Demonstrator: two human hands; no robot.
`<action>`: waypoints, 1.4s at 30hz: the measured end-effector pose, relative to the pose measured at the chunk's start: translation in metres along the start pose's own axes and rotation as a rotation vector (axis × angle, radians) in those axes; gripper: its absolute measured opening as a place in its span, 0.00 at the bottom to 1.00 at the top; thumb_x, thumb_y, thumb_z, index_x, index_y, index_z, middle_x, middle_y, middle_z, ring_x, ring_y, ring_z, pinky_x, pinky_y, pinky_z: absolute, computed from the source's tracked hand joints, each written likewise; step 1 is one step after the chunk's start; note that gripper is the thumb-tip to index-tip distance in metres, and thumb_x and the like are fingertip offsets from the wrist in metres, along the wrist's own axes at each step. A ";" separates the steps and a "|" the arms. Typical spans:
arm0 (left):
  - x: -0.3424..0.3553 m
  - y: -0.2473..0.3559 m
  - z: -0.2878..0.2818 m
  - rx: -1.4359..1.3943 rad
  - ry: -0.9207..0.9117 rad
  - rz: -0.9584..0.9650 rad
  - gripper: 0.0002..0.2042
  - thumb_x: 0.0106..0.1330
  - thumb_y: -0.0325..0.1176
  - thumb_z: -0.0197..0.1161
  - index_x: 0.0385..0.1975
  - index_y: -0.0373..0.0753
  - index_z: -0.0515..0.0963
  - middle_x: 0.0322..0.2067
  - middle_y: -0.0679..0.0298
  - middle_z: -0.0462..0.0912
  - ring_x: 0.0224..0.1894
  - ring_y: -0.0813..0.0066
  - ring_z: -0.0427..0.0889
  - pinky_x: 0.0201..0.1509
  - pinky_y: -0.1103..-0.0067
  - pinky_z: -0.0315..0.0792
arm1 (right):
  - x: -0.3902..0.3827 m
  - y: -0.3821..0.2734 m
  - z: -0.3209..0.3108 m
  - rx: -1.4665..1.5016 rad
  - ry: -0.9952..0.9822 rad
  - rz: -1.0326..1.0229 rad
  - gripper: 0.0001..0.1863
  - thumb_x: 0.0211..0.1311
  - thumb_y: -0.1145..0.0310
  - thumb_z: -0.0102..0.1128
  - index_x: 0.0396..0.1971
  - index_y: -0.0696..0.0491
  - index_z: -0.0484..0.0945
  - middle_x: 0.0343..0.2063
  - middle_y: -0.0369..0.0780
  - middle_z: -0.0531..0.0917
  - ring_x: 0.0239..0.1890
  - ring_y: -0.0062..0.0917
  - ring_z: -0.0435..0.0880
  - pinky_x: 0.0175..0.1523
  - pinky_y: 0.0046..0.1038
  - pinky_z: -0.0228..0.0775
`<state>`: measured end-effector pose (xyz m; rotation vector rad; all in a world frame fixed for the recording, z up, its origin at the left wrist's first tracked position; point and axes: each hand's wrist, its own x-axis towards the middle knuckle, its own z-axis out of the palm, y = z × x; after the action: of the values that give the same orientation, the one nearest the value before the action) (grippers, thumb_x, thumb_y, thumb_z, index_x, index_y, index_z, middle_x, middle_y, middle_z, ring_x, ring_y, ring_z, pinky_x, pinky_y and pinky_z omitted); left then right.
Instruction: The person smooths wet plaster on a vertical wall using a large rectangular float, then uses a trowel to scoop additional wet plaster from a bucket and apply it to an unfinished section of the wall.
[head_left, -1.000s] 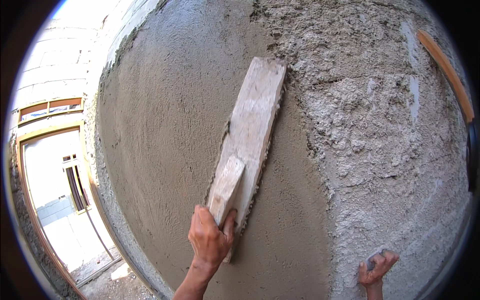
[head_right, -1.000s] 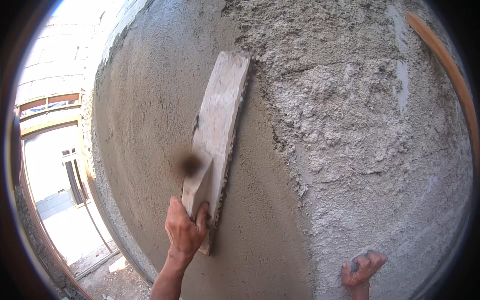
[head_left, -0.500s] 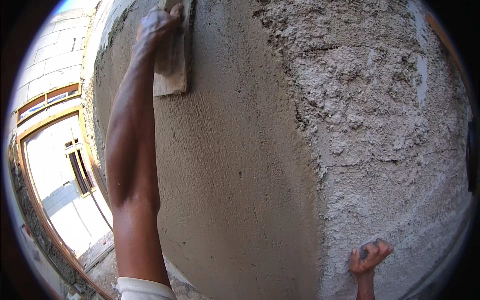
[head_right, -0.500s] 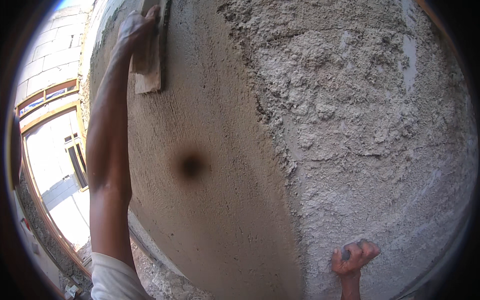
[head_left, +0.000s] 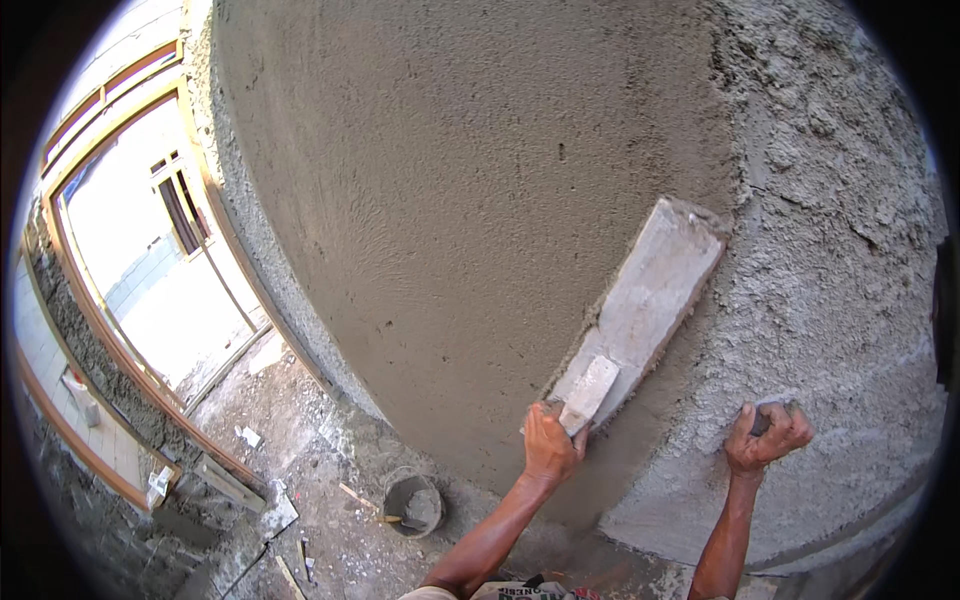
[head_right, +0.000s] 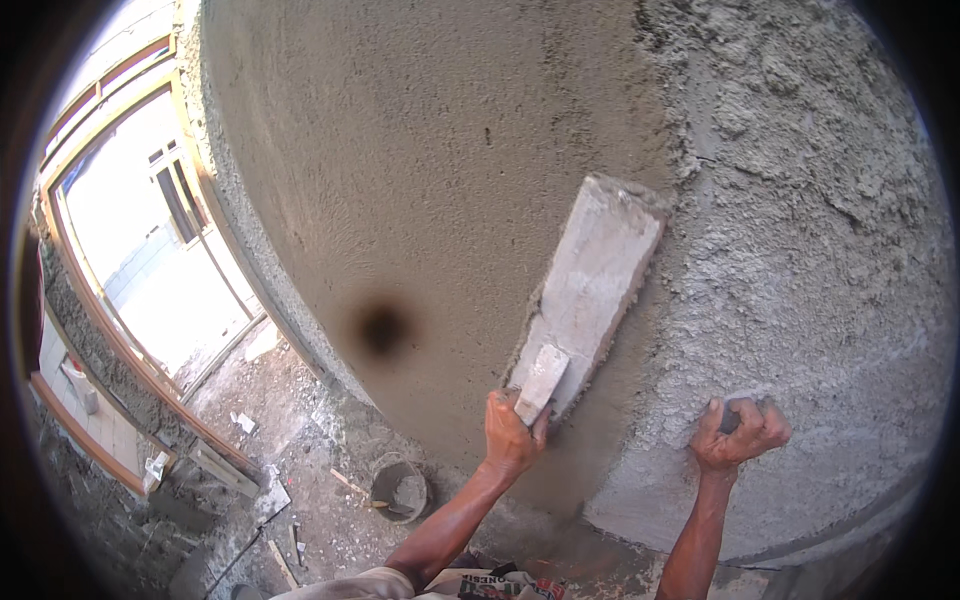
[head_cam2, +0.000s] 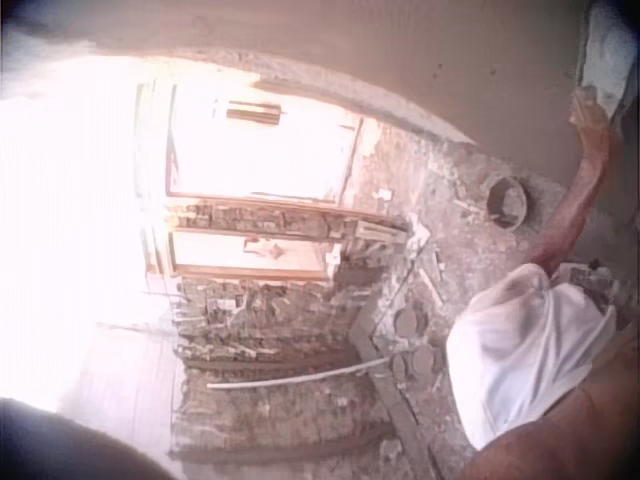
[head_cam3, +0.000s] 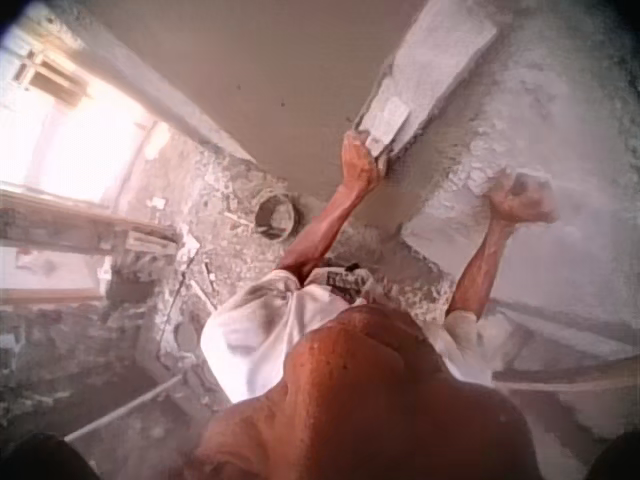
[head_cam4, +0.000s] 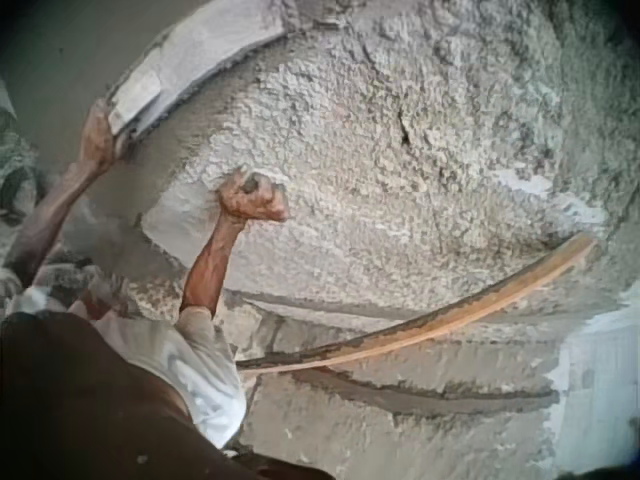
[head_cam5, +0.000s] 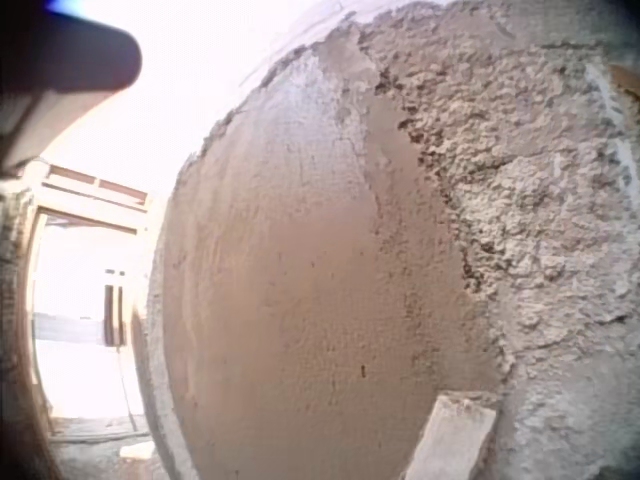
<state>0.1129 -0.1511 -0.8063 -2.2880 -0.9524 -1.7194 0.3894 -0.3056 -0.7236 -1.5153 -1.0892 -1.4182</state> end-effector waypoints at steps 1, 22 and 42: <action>-0.022 0.003 0.010 -0.056 -0.058 -0.070 0.26 0.57 0.27 0.76 0.49 0.30 0.66 0.40 0.42 0.75 0.40 0.42 0.76 0.41 0.56 0.70 | -0.003 0.006 0.001 -0.014 0.030 0.001 0.13 0.64 0.64 0.68 0.40 0.51 0.73 0.42 0.44 0.70 0.51 0.42 0.68 0.56 0.47 0.57; 0.356 -0.385 -0.210 0.097 0.447 -0.418 0.27 0.72 0.52 0.63 0.43 0.28 0.71 0.39 0.33 0.82 0.45 0.40 0.86 0.47 0.60 0.78 | -0.025 0.044 0.001 -0.158 -0.010 -0.050 0.12 0.74 0.63 0.52 0.44 0.58 0.70 0.46 0.48 0.67 0.50 0.40 0.66 0.57 0.46 0.60; 0.144 -0.175 -0.088 -0.026 0.344 -0.228 0.23 0.61 0.35 0.76 0.40 0.25 0.68 0.35 0.43 0.72 0.36 0.42 0.74 0.41 0.58 0.71 | 0.002 0.004 0.022 -0.262 0.164 -0.112 0.18 0.64 0.50 0.57 0.31 0.52 0.72 0.34 0.46 0.74 0.38 0.45 0.71 0.44 0.49 0.58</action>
<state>-0.0335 0.0062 -0.6926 -1.8643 -1.1522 -2.1354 0.4000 -0.2862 -0.7232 -1.5035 -0.9284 -1.7865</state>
